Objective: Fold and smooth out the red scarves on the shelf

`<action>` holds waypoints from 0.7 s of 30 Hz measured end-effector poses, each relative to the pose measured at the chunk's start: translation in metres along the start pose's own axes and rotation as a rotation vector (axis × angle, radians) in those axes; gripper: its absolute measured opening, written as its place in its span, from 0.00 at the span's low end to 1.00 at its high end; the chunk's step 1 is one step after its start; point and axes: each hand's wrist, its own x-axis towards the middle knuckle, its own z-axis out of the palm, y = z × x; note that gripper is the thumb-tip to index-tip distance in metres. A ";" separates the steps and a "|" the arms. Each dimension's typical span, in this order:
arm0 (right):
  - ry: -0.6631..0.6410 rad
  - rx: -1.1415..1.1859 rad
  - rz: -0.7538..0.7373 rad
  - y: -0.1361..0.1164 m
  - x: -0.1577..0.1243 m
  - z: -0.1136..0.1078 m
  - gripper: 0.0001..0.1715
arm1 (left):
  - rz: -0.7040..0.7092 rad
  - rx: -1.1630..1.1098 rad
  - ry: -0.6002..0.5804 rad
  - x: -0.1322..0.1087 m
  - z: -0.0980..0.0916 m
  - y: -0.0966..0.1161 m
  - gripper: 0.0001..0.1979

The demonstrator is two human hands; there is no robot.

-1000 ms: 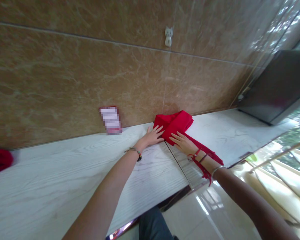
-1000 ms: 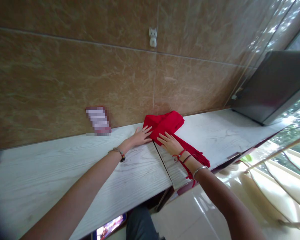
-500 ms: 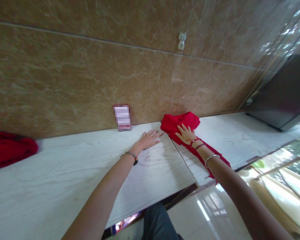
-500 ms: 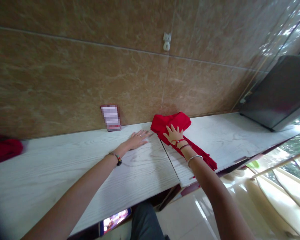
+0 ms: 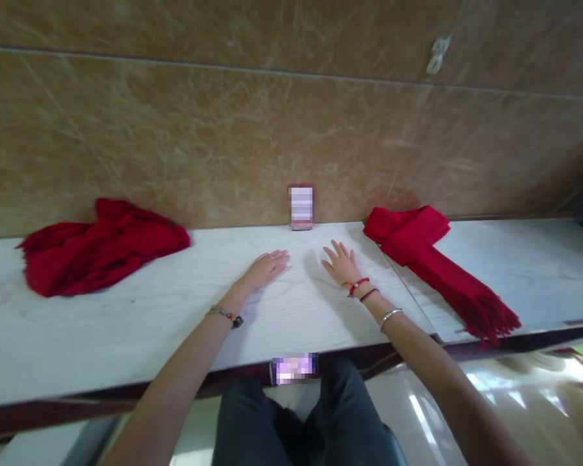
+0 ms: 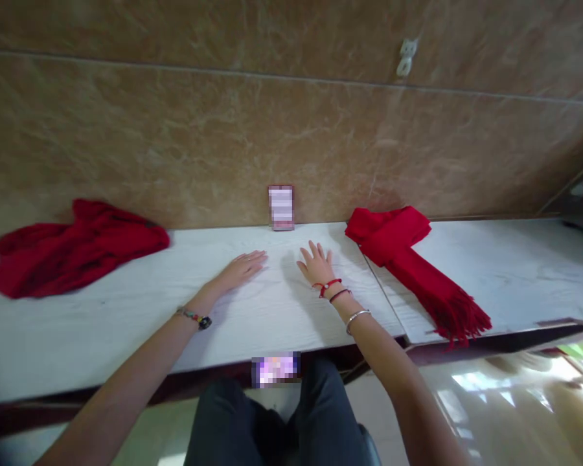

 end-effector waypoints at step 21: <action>-0.149 0.079 -0.150 -0.069 0.035 0.026 0.25 | -0.195 -0.086 0.142 -0.037 -0.008 -0.073 0.21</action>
